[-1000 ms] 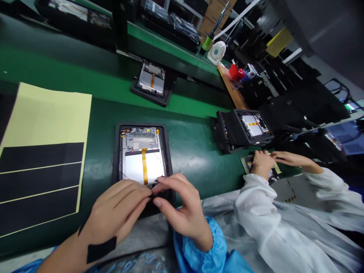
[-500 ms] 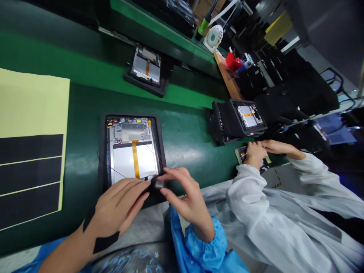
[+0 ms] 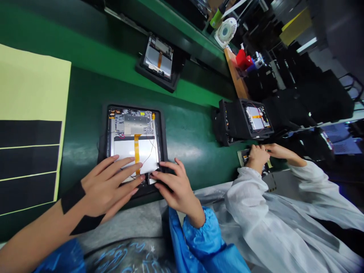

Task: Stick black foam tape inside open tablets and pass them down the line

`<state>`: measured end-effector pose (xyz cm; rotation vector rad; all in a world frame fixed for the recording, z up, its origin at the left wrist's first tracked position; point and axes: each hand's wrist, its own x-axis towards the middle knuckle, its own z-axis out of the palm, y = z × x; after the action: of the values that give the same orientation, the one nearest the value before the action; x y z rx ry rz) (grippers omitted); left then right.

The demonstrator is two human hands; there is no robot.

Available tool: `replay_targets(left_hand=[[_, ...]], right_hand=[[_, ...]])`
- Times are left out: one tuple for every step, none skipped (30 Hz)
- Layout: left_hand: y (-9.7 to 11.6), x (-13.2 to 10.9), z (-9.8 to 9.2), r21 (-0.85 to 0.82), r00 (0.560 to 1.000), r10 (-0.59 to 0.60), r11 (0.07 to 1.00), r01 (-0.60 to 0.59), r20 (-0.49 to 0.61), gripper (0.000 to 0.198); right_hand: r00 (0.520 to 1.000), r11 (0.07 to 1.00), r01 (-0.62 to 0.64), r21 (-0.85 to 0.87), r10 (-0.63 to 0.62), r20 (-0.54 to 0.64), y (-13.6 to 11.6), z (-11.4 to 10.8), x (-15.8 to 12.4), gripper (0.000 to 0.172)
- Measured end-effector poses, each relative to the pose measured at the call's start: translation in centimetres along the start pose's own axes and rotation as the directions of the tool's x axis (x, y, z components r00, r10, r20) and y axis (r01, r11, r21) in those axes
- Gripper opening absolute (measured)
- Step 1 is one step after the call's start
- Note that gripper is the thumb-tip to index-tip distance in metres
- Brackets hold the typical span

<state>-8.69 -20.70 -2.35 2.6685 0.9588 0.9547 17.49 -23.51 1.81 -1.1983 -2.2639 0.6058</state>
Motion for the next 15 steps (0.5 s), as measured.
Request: replay_targets(left_hand=[[0.0,0.0,0.0,0.005,1.000,0.000,1.000,0.000,0.001,0.029],[0.0,-0.1,0.0,0.014,1.000,0.002,1.000,-0.002,0.001,0.028],[0.1,-0.1,0.0,0.025,1.000,0.006,1.000,-0.006,0.001,0.028],[0.1,0.0,0.0,0.035,1.000,0.008,0.999,-0.008,0.000,0.027],[0.2,0.0,0.0,0.038,1.000,0.006,0.999,-0.006,-0.001,0.027],[0.3,-0.1,0.1,0.036,1.000,-0.001,0.999,0.001,-0.003,0.028],[0.4,-0.1,0.1,0.027,1.000,-0.015,1.000,0.016,-0.007,0.028],[0.5,-0.1,0.2,0.014,0.999,-0.033,0.999,0.033,-0.011,0.029],[0.5,-0.2,0.3,-0.001,0.999,-0.051,0.999,0.051,-0.015,0.030],[0.6,-0.3,0.4,-0.014,0.998,-0.064,0.998,0.064,-0.018,0.032],[0.7,-0.3,0.4,-0.021,0.997,-0.073,0.997,0.072,-0.022,0.032],[0.7,-0.4,0.5,-0.021,0.997,-0.074,0.997,0.074,-0.026,0.033],[0.7,-0.4,0.5,-0.016,0.997,-0.071,0.997,0.071,-0.029,0.033],[0.7,-0.4,0.5,-0.006,0.997,-0.065,0.998,0.064,-0.030,0.034],[0.7,-0.4,0.5,0.005,0.998,-0.058,0.998,0.058,-0.030,0.034]], right_hand=[[1.000,1.000,-0.015,0.005,0.015,-0.004,-0.1,0.1,0.1,0.049],[0.999,0.999,-0.031,0.008,0.032,-0.011,-0.2,0.1,0.1,0.050],[0.999,0.999,-0.049,0.008,0.049,-0.020,-0.4,0.2,0.1,0.051],[0.997,0.997,-0.070,0.007,0.071,-0.028,-0.7,0.2,0.2,0.053],[0.995,0.996,-0.093,0.009,0.093,-0.035,-1.0,0.2,0.2,0.055],[0.992,0.993,-0.119,0.010,0.119,-0.040,-1.4,0.1,0.2,0.058],[0.989,0.989,-0.145,0.011,0.146,-0.040,-1.7,0.1,0.3,0.060],[0.985,0.985,-0.170,0.009,0.171,-0.037,-2.1,0.1,0.3,0.063],[0.981,0.982,-0.190,0.000,0.190,-0.033,-2.3,0.2,0.3,0.065],[0.980,0.980,-0.197,-0.019,0.196,-0.032,-2.6,0.2,0.3,0.067],[0.982,0.981,-0.187,-0.045,0.185,-0.037,-2.7,0.3,0.2,0.069],[0.987,0.985,-0.160,-0.072,0.157,-0.044,-2.7,0.3,0.1,0.071],[0.992,0.988,-0.122,-0.096,0.117,-0.051,-2.7,0.5,0.0,0.073],[0.995,0.990,-0.085,-0.112,0.078,-0.061,-2.7,0.6,-0.1,0.075],[0.996,0.992,-0.056,-0.117,0.048,-0.074,-2.6,0.8,-0.3,0.075]])
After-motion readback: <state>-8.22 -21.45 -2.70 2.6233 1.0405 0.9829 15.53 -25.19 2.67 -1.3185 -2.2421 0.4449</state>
